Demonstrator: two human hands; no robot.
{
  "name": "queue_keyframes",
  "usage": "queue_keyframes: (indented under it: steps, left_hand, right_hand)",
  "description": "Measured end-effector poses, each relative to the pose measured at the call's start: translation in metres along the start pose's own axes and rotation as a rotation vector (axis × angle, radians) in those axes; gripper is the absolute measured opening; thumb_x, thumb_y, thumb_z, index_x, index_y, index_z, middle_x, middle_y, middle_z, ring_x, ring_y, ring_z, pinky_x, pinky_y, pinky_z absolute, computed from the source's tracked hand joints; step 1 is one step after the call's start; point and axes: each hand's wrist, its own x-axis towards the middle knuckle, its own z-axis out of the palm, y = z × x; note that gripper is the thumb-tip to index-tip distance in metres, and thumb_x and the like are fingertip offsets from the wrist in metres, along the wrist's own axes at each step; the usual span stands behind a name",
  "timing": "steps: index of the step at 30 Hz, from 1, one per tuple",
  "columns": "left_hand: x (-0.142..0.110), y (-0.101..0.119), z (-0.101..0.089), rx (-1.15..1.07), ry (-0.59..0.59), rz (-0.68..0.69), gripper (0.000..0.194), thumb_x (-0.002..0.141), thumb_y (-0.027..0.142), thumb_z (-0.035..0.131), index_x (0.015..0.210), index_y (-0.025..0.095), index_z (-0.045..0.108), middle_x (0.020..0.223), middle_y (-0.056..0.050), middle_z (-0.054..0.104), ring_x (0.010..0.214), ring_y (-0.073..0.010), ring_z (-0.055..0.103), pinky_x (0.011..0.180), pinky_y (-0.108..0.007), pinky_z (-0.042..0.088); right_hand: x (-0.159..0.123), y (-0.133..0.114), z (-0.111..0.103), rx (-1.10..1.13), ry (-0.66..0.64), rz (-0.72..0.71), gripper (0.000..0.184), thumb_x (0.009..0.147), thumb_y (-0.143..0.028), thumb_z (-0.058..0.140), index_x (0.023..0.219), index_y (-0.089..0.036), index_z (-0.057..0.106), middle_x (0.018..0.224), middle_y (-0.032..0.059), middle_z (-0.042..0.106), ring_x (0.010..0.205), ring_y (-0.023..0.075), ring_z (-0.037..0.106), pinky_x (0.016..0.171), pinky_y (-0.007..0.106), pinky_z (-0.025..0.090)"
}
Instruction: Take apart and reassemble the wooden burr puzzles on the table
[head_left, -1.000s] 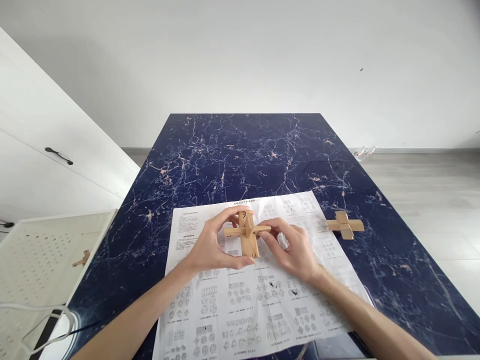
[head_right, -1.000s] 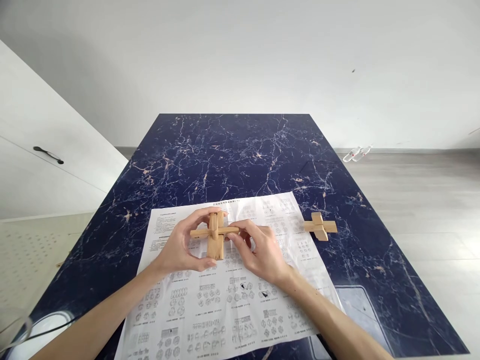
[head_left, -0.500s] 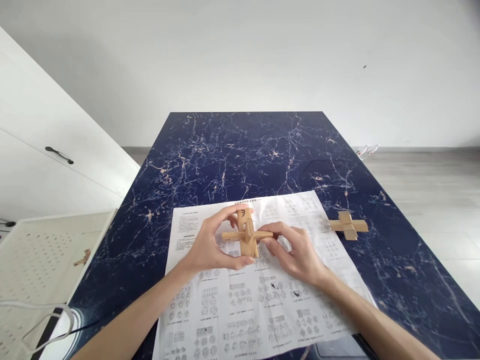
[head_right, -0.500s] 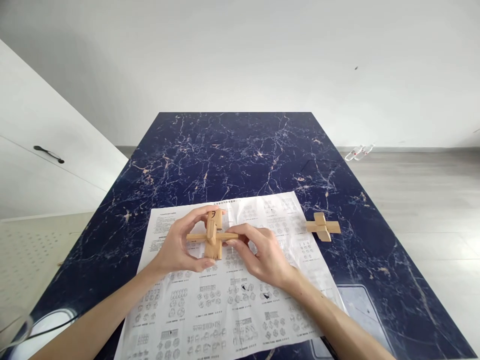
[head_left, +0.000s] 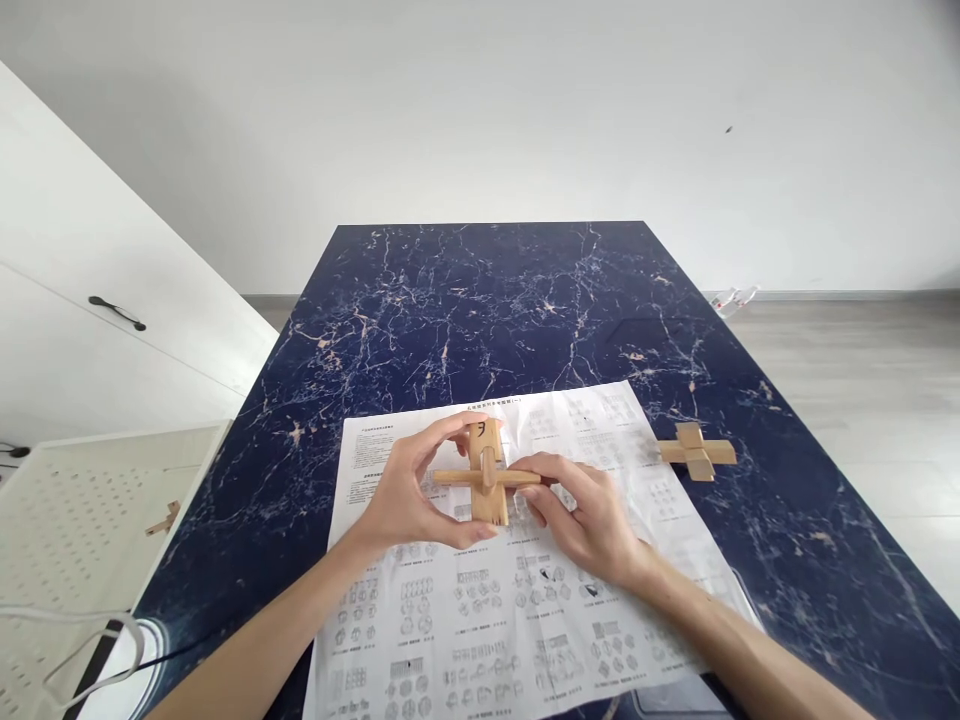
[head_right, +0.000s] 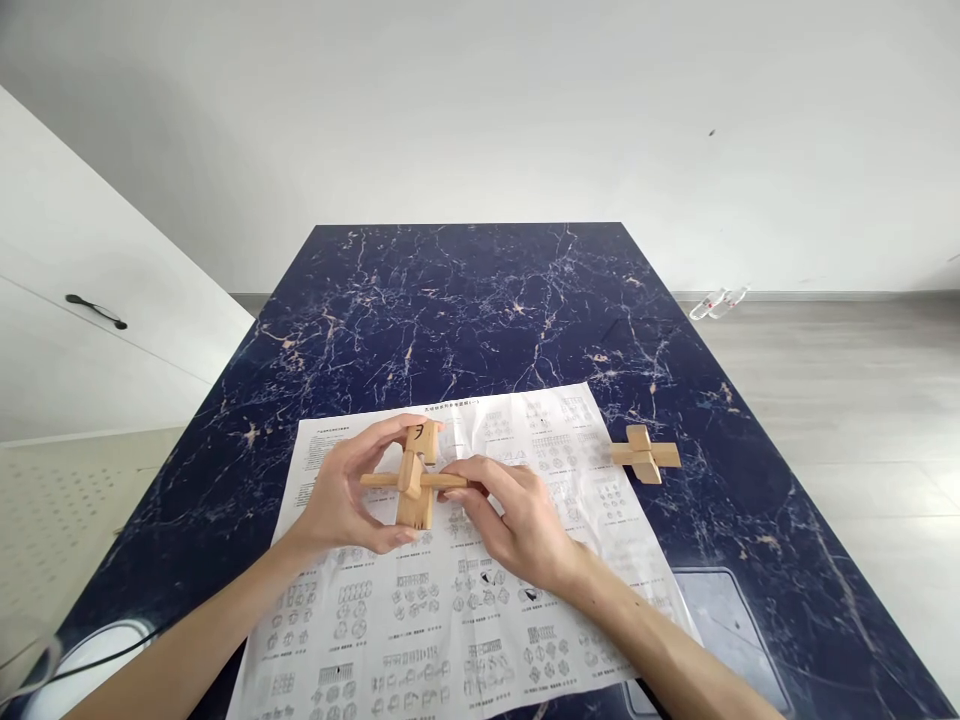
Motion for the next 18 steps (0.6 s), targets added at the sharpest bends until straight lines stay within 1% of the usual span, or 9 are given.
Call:
queue_keyframes:
  steps: [6, 10, 15, 18]
  left_hand:
    - [0.0008, 0.0017, -0.0008, 0.022, 0.004, -0.008, 0.093, 0.064, 0.043, 0.101, 0.149, 0.03, 0.065, 0.131, -0.011, 0.078, 0.111, -0.0321, 0.075, 0.098, -0.048, 0.061]
    - [0.0005, 0.0019, -0.0005, 0.029, 0.007, -0.015, 0.092, 0.064, 0.043, 0.101, 0.148, 0.03, 0.066, 0.13, -0.011, 0.078, 0.109, -0.032, 0.075, 0.097, -0.048, 0.062]
    - [-0.0017, 0.0013, 0.0006, 0.078, 0.009, -0.025, 0.093, 0.063, 0.045, 0.1, 0.148, 0.03, 0.065, 0.127, -0.01, 0.078, 0.106, -0.0321, 0.075, 0.096, -0.049, 0.061]
    - [-0.002, 0.0011, 0.001, 0.077, 0.014, -0.024, 0.092, 0.063, 0.044, 0.1, 0.146, 0.029, 0.066, 0.124, -0.01, 0.079, 0.106, -0.0324, 0.076, 0.097, -0.05, 0.061]
  right_hand:
    - [0.0007, -0.001, -0.0044, 0.04, -0.074, 0.044, 0.017, 0.112, -0.016, 0.052, 0.12, -0.024, 0.064, 0.084, -0.0007, 0.079, 0.065, 0.0139, 0.071, 0.058, 0.027, 0.056]
    - [-0.0006, -0.0003, -0.0035, 0.052, -0.071, 0.072, 0.015, 0.114, -0.019, 0.052, 0.12, -0.024, 0.065, 0.08, -0.0018, 0.077, 0.062, 0.0138, 0.07, 0.058, 0.027, 0.055]
    - [-0.0003, -0.0002, -0.0024, -0.059, -0.056, -0.007, 0.015, 0.114, -0.019, 0.053, 0.121, -0.025, 0.064, 0.088, 0.0004, 0.08, 0.065, 0.0148, 0.07, 0.058, 0.028, 0.054]
    - [0.0002, -0.0006, -0.0051, -0.038, -0.086, 0.006, 0.016, 0.114, -0.019, 0.052, 0.122, -0.024, 0.065, 0.085, -0.0001, 0.079, 0.063, 0.0146, 0.069, 0.058, 0.028, 0.053]
